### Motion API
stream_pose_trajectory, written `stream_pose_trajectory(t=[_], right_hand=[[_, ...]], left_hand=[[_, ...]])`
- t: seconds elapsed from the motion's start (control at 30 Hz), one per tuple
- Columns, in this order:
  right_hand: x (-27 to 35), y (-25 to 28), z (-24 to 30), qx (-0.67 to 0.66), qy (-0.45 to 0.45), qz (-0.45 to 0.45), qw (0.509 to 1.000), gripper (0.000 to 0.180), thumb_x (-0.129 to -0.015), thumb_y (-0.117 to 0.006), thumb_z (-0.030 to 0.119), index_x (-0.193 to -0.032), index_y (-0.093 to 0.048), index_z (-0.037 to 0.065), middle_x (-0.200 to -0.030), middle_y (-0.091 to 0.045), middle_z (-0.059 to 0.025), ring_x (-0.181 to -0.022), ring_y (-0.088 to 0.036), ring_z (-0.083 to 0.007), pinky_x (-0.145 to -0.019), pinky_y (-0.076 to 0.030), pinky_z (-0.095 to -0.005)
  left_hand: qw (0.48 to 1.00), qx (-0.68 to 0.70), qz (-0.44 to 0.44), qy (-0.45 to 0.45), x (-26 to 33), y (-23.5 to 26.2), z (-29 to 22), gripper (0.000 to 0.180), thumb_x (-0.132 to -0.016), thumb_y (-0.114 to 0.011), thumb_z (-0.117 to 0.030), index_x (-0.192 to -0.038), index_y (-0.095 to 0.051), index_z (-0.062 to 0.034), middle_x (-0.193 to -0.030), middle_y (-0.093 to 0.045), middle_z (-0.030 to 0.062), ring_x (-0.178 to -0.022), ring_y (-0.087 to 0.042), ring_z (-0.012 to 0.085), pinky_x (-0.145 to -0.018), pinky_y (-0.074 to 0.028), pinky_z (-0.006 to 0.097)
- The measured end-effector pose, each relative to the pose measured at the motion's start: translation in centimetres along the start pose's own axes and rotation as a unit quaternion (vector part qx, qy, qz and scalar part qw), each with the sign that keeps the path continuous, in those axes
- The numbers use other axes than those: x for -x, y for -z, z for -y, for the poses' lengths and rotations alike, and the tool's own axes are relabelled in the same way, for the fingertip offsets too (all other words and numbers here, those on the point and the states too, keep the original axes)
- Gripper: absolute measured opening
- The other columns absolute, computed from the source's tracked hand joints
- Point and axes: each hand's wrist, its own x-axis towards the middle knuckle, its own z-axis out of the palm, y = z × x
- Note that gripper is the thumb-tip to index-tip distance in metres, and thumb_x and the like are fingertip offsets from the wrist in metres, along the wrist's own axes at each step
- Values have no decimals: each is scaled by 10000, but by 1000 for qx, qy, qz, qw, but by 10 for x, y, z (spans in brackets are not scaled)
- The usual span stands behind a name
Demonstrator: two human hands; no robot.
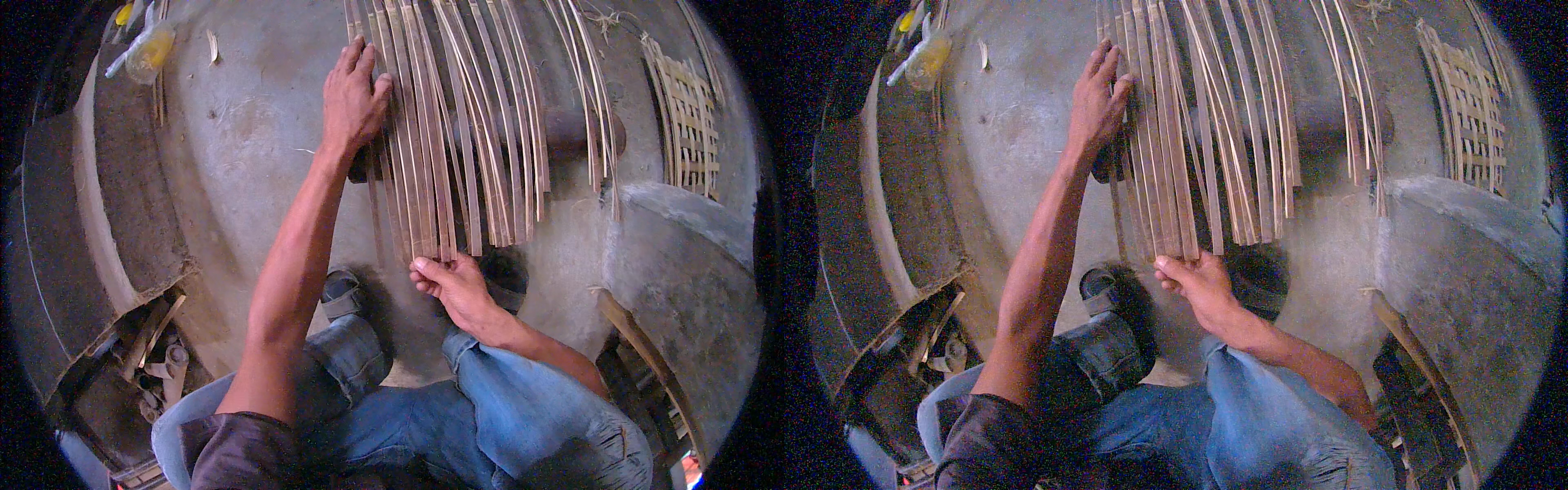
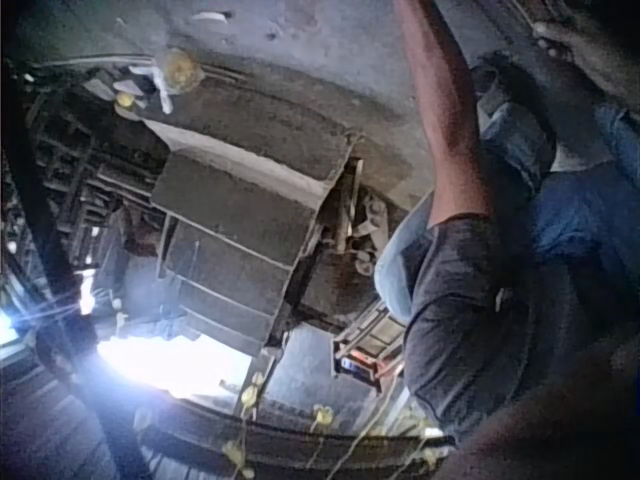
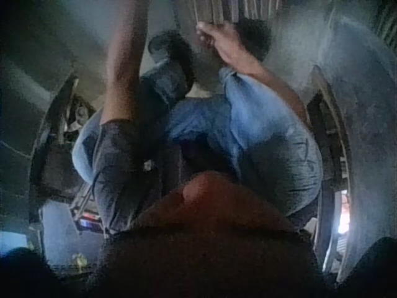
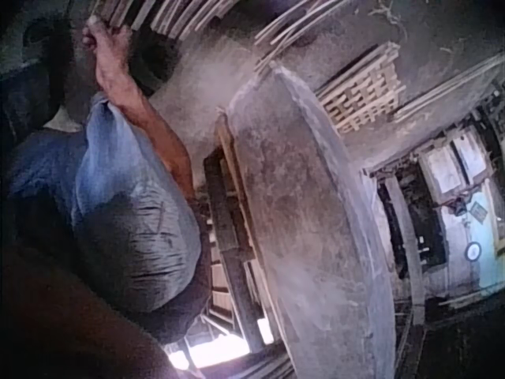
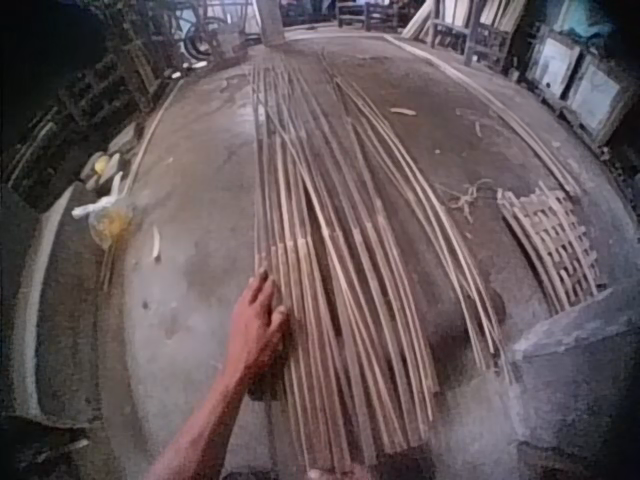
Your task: The person sits on the floor and arranges thin bamboo strips in parallel rows on a cylindrical roller. They repeatedly pick up individual strips, align them, and place them back into the bundle, maintaining even spacing throughout the process.
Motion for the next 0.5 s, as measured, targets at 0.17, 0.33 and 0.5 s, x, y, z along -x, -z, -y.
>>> stream_pose_trajectory(t=[0.17, 0.33, 0.5], right_hand=[[0, 0, 2, 11, -6, 8, 1000, 205, -928, -671, 148, -1068, -653, -1, -982, -696, -87, -860, -660, -134, -747, -550, -264], [-1, 6, -1, 43, -22, 13, 999, 230, -928, -669, 144, -1110, -627, 10, -1026, -683, -79, -901, -648, -132, -774, -545, -276], [10, 24, 6, 11, -10, -3, 1000, 307, -920, -677, 132, -1184, -548, 44, -1084, -649, -58, -960, -624, -125, -789, -533, -287]], left_hand=[[1000, -4, -3, -5, -1, 0, -1, 550, -898, -528, -247, -1375, -478, 21, -1506, -384, 219, -1392, -364, 389, -1134, -300, 477], [1000, -18, -10, -15, -1, -3, 2, 547, -905, -540, -264, -1371, -478, 16, -1495, -396, 226, -1377, -382, 400, -1125, -313, 479], [999, -29, -23, -11, 0, -2, 0, 566, -936, -546, -343, -1384, -474, -5, -1497, -395, 222, -1385, -373, 391, -1127, -301, 488]])
